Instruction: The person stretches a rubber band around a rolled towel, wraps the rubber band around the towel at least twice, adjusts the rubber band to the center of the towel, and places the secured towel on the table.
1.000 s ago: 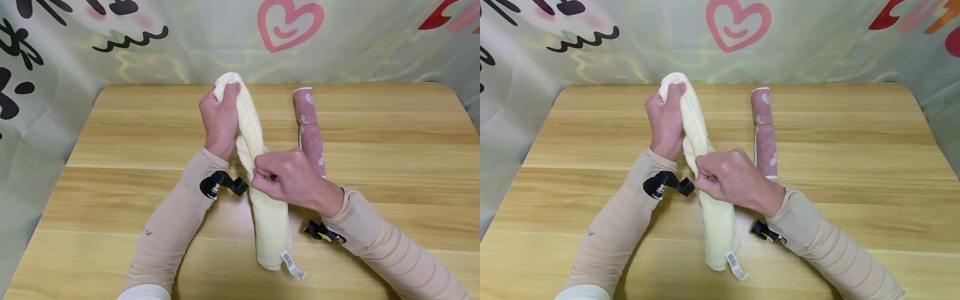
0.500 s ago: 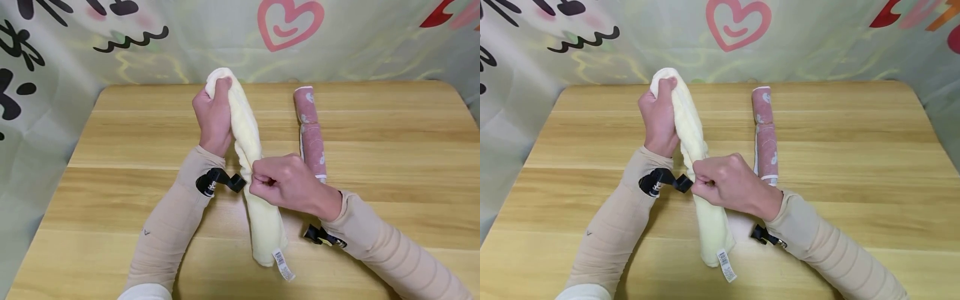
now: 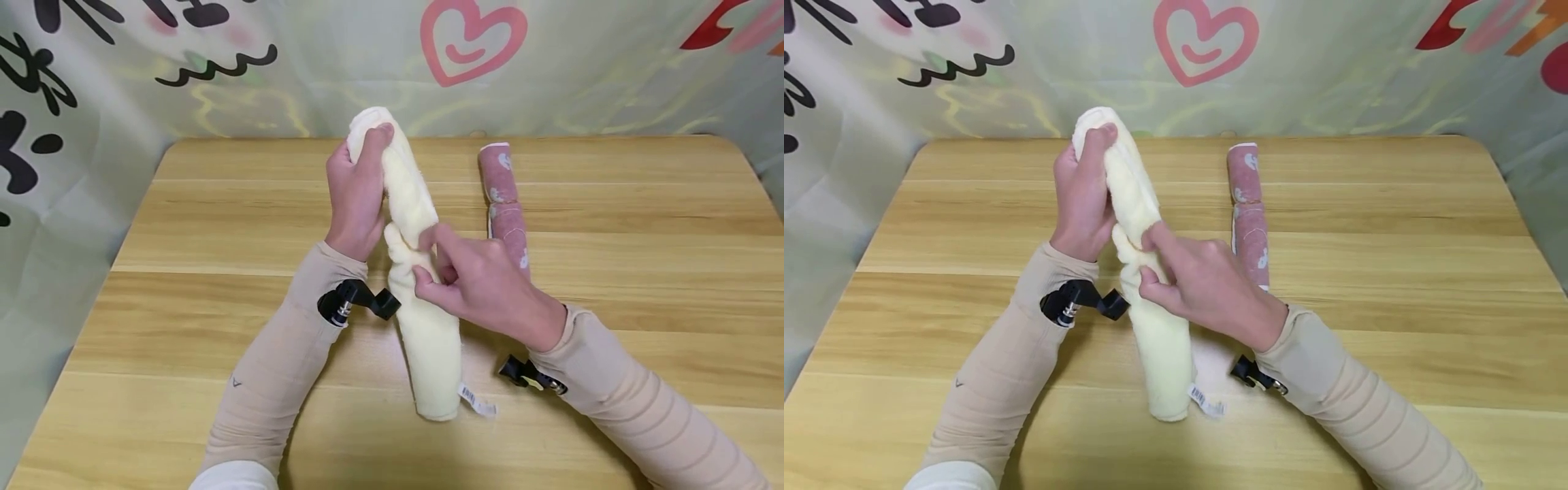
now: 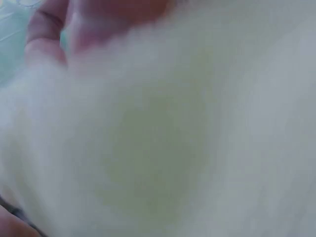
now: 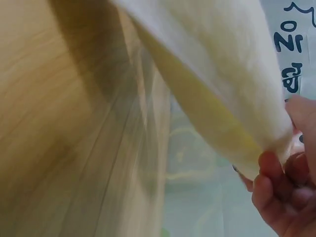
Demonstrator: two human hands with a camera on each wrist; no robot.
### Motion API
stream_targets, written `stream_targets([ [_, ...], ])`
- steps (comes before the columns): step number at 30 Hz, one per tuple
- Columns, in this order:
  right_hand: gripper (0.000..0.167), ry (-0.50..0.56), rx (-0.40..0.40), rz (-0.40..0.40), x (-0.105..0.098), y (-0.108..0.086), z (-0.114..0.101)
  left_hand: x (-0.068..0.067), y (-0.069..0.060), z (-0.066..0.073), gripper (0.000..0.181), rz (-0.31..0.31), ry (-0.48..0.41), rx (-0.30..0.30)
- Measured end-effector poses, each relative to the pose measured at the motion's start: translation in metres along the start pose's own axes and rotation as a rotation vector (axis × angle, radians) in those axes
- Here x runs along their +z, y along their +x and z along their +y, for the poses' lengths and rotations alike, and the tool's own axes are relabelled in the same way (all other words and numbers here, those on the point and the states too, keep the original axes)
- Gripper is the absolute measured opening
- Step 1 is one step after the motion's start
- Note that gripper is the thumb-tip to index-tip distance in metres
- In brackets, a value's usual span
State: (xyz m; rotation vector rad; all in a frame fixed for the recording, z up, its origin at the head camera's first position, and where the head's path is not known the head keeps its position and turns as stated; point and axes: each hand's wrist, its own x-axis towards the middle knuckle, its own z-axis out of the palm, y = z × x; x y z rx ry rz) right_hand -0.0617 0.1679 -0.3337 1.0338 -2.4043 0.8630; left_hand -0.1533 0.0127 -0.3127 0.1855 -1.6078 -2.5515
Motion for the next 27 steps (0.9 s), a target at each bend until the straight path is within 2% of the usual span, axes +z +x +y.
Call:
stream_targets([
  [2,0.035,-0.015,0.066,0.025,-0.001,0.001,0.000,0.001,-0.001,0.001,0.016,-0.002,-0.023,-0.004],
  [5,0.046,-0.002,0.197,0.056,-0.002,0.002,0.002,0.002,-0.004,0.002,0.013,-0.019,-0.005,-0.010],
  [9,0.064,0.065,0.390,0.046,-0.004,0.005,0.003,0.005,-0.013,0.003,0.016,-0.112,0.030,-0.012],
  [14,0.069,0.299,0.572,0.044,-0.009,0.012,0.004,0.004,-0.020,0.004,0.018,-0.271,-0.045,0.016],
  [16,0.067,0.417,0.632,0.054,-0.013,0.014,0.005,0.002,-0.019,0.005,0.016,-0.311,-0.070,0.027],
  [18,0.065,0.518,0.686,0.058,-0.017,0.016,0.005,0.000,-0.017,0.005,0.016,-0.329,-0.055,0.037],
  [21,0.052,0.655,0.703,0.079,-0.020,0.017,0.004,-0.003,-0.013,0.002,0.024,-0.334,0.015,0.016],
  [23,0.049,0.747,0.660,0.100,-0.022,0.017,0.004,-0.005,-0.012,0.000,0.024,-0.358,0.059,-0.018],
  [27,0.060,0.927,0.561,0.071,-0.022,0.014,0.005,-0.008,-0.013,-0.002,0.023,-0.457,0.091,-0.065],
])
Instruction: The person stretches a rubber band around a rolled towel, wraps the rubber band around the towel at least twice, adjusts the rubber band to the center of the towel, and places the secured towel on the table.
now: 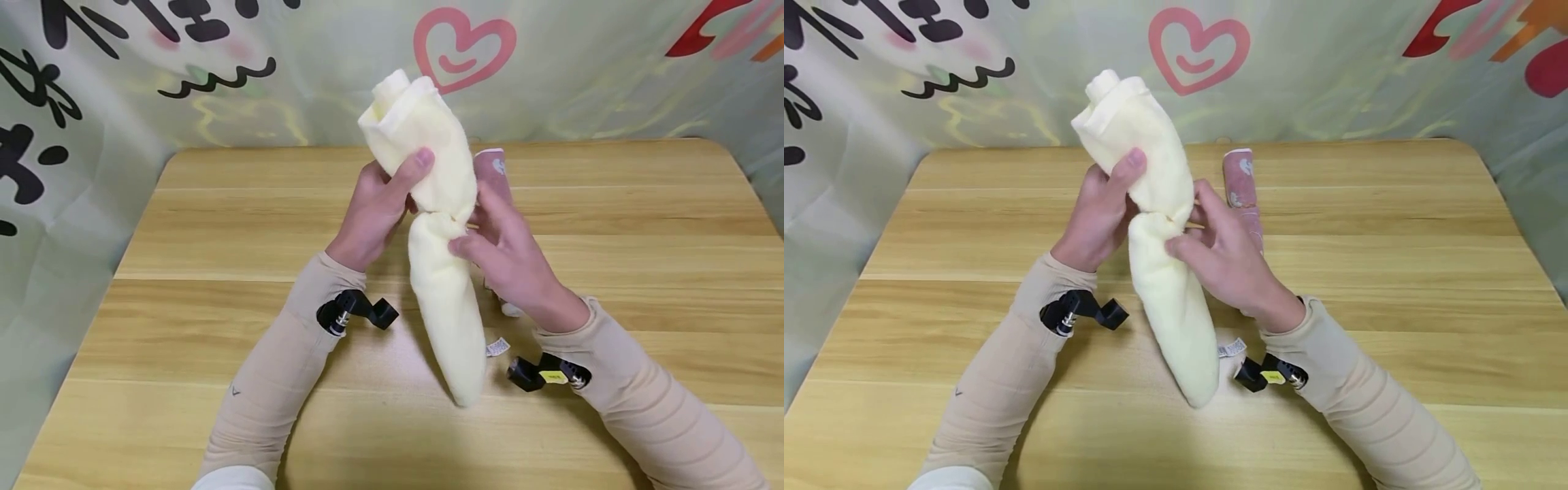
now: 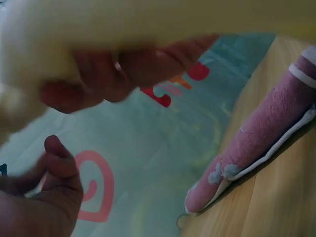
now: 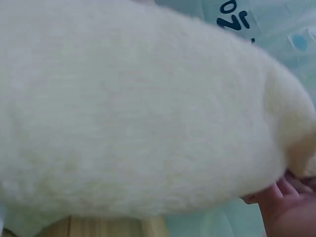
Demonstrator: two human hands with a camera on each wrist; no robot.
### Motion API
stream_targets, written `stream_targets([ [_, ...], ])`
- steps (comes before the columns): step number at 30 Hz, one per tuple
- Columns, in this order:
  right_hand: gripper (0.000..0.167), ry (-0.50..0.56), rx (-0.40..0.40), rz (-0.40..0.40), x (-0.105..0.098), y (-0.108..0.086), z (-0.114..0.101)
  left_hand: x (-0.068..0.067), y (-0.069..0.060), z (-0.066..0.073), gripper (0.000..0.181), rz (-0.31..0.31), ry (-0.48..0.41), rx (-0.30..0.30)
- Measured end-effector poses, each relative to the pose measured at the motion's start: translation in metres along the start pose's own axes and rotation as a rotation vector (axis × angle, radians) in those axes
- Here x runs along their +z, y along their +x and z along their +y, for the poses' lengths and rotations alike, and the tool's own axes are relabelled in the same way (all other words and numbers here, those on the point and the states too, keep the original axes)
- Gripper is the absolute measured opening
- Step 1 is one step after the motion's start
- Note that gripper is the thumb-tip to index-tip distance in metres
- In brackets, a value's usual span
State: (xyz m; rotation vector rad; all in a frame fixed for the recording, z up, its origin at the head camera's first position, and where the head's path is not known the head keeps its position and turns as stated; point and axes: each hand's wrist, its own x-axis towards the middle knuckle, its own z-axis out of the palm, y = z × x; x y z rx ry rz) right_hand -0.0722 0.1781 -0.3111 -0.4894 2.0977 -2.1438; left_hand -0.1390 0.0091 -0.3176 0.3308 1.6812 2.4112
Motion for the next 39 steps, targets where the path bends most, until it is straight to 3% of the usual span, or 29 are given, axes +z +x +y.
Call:
stream_targets([
  [5,0.067,0.238,0.053,-0.180,-0.006,-0.001,0.009,0.002,-0.004,0.002,0.026,-0.104,-0.006,0.042],
  [8,0.057,0.324,0.126,-0.177,-0.008,0.000,0.017,0.004,-0.004,0.005,0.025,-0.094,0.030,0.103],
  [10,0.043,0.234,0.184,-0.106,-0.006,0.001,0.015,0.005,-0.005,0.007,0.026,-0.061,0.071,0.130],
  [12,0.033,0.060,0.233,-0.029,-0.002,0.001,0.010,0.006,-0.006,0.010,0.027,-0.029,0.110,0.148],
  [15,0.031,-0.165,0.267,0.031,0.005,-0.001,-0.002,0.007,-0.007,0.014,0.027,0.014,0.163,0.149],
  [17,0.031,-0.200,0.241,0.058,0.008,-0.002,-0.005,0.008,-0.008,0.016,0.025,0.050,0.191,0.144],
  [21,0.038,-0.121,0.147,0.099,0.012,-0.003,-0.004,0.009,-0.008,0.017,0.022,0.140,0.221,0.144],
  [25,0.043,-0.066,-0.021,0.041,0.014,-0.005,0.001,0.008,-0.008,0.019,0.020,0.192,0.235,0.119],
  [30,0.041,-0.230,-0.211,-0.080,0.010,-0.005,0.006,0.005,-0.008,0.021,0.021,0.195,0.253,0.058],
  [35,0.038,-0.425,-0.244,-0.128,0.004,-0.002,0.005,0.003,-0.008,0.022,0.021,0.225,0.299,0.021],
  [39,0.033,-0.594,-0.279,-0.134,0.000,-0.001,0.002,0.004,-0.010,0.024,0.024,0.283,0.442,0.044],
])
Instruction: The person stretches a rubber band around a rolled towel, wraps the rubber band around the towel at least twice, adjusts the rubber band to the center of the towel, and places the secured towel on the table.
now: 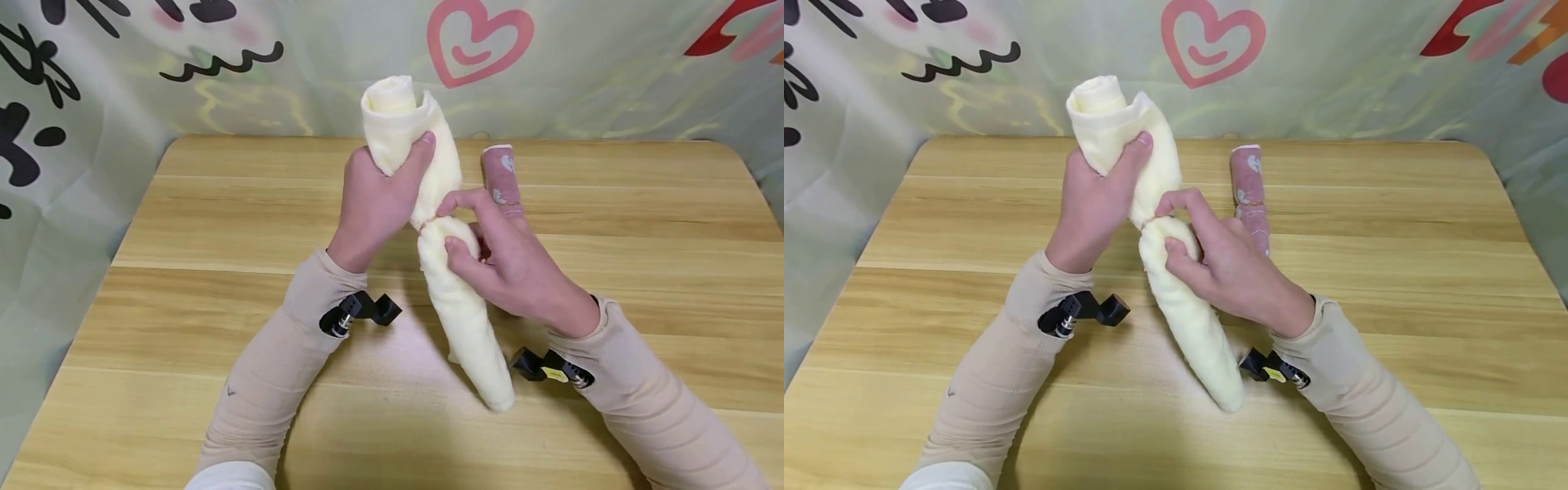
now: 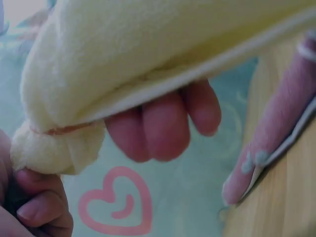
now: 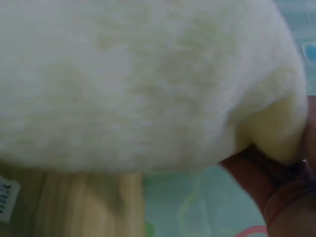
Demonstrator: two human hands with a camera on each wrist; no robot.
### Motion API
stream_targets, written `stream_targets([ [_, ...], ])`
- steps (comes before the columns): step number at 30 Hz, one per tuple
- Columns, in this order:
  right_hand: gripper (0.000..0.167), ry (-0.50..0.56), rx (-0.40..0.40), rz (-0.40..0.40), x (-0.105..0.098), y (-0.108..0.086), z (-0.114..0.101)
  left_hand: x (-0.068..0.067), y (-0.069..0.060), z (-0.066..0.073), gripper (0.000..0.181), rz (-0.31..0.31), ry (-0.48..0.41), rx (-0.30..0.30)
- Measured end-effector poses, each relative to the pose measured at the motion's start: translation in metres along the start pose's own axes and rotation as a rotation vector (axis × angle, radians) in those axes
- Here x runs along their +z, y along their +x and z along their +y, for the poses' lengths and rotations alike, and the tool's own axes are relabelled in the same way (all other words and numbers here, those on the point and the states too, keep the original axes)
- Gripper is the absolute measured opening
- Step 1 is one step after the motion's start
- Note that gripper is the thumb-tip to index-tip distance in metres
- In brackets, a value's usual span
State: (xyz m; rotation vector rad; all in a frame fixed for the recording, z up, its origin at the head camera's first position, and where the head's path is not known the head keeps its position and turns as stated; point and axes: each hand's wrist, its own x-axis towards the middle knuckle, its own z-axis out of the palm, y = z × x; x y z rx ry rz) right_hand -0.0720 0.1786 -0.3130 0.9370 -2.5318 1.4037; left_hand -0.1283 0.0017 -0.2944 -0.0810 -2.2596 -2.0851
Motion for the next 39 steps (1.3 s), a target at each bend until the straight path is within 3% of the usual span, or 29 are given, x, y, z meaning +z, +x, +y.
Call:
stream_targets([
  [5,0.024,-0.135,0.032,-0.040,-0.0053,0.0007,-0.0029,0.0025,-0.0045,0.0031,0.026,0.041,0.150,0.110],
  [7,0.024,-0.168,0.056,-0.054,-0.0062,0.0007,-0.0041,0.0037,-0.0055,0.0032,0.027,0.040,0.177,0.127],
  [15,0.028,-0.289,0.017,0.021,-0.0035,0.0014,-0.0044,0.0044,-0.0041,0.0018,0.028,0.060,0.177,0.063],
  [21,0.019,-0.349,0.013,0.025,-0.0038,0.0021,-0.0071,0.0052,-0.0028,0.0008,0.027,0.047,0.218,0.107],
  [28,0.013,-0.376,-0.083,0.033,-0.0029,0.0035,-0.0051,0.0053,-0.0017,-0.0006,0.027,0.035,0.246,0.096],
  [34,0.015,-0.404,-0.105,0.053,-0.0026,0.0034,-0.0031,0.0063,-0.0003,-0.0005,0.027,0.039,0.192,0.069],
  [39,0.022,-0.508,-0.131,0.096,-0.0015,0.0023,-0.0015,0.0064,0.0004,-0.0012,0.028,0.069,0.155,0.028],
])
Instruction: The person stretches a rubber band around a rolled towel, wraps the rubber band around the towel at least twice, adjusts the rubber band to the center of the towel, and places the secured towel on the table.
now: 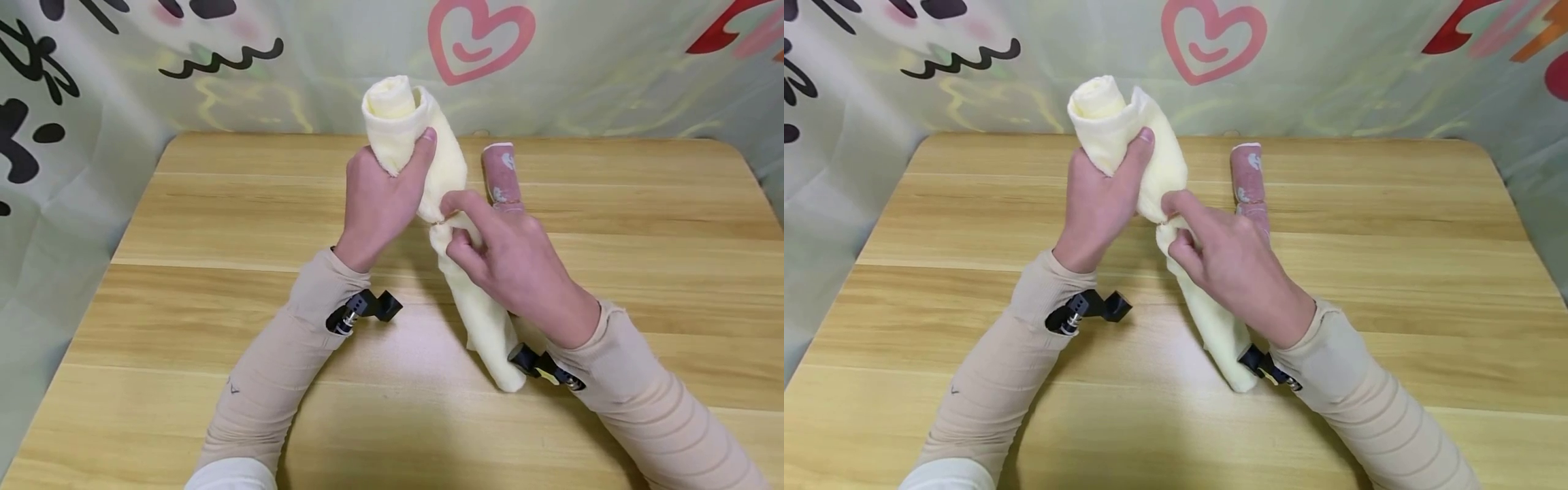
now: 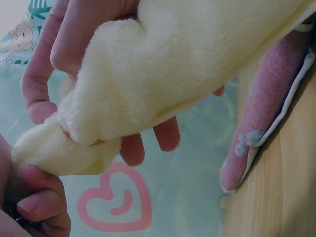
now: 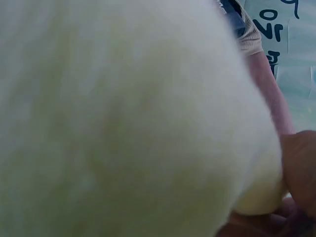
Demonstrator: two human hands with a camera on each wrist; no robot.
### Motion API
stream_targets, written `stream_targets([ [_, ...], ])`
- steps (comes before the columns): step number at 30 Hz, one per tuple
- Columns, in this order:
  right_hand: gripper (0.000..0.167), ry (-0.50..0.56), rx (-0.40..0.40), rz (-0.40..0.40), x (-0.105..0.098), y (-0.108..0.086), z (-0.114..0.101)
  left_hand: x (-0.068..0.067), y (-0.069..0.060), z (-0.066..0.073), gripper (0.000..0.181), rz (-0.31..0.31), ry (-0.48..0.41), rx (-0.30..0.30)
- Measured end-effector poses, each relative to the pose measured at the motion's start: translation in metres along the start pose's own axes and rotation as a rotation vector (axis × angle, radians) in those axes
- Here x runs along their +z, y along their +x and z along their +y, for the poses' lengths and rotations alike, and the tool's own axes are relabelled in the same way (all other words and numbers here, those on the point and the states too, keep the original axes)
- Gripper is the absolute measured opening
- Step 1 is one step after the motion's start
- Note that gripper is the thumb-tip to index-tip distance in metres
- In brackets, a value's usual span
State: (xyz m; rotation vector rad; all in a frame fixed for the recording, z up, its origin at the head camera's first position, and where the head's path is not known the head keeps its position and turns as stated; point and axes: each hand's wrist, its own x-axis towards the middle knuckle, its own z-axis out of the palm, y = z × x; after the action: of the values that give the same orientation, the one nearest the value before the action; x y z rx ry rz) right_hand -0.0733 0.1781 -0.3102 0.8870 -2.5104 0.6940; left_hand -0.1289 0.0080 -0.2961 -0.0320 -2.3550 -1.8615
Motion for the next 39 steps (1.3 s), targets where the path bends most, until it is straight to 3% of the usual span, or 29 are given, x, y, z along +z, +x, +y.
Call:
stream_targets([
  [7,0.012,-0.073,-0.042,0.012,-0.002,0.002,-0.003,-0.001,0.000,0.000,0.029,0.000,0.061,0.041],
  [16,0.007,0.007,0.034,-0.041,-0.003,0.000,-0.011,-0.002,0.004,-0.005,0.031,0.028,0.080,0.044],
  [23,0.022,0.074,0.011,-0.027,0.004,-0.005,-0.014,-0.003,0.012,-0.011,0.028,0.053,-0.021,0.005],
  [29,0.014,0.145,0.021,-0.013,0.008,-0.007,-0.013,-0.004,0.020,-0.019,0.028,0.084,-0.043,-0.032],
  [33,0.016,0.193,0.021,-0.023,0.010,-0.009,-0.012,-0.006,0.027,-0.026,0.027,0.104,-0.055,-0.090],
  [39,0.018,0.196,0.063,-0.065,0.012,-0.012,-0.013,-0.008,0.033,-0.032,0.026,0.111,-0.069,-0.118],
])
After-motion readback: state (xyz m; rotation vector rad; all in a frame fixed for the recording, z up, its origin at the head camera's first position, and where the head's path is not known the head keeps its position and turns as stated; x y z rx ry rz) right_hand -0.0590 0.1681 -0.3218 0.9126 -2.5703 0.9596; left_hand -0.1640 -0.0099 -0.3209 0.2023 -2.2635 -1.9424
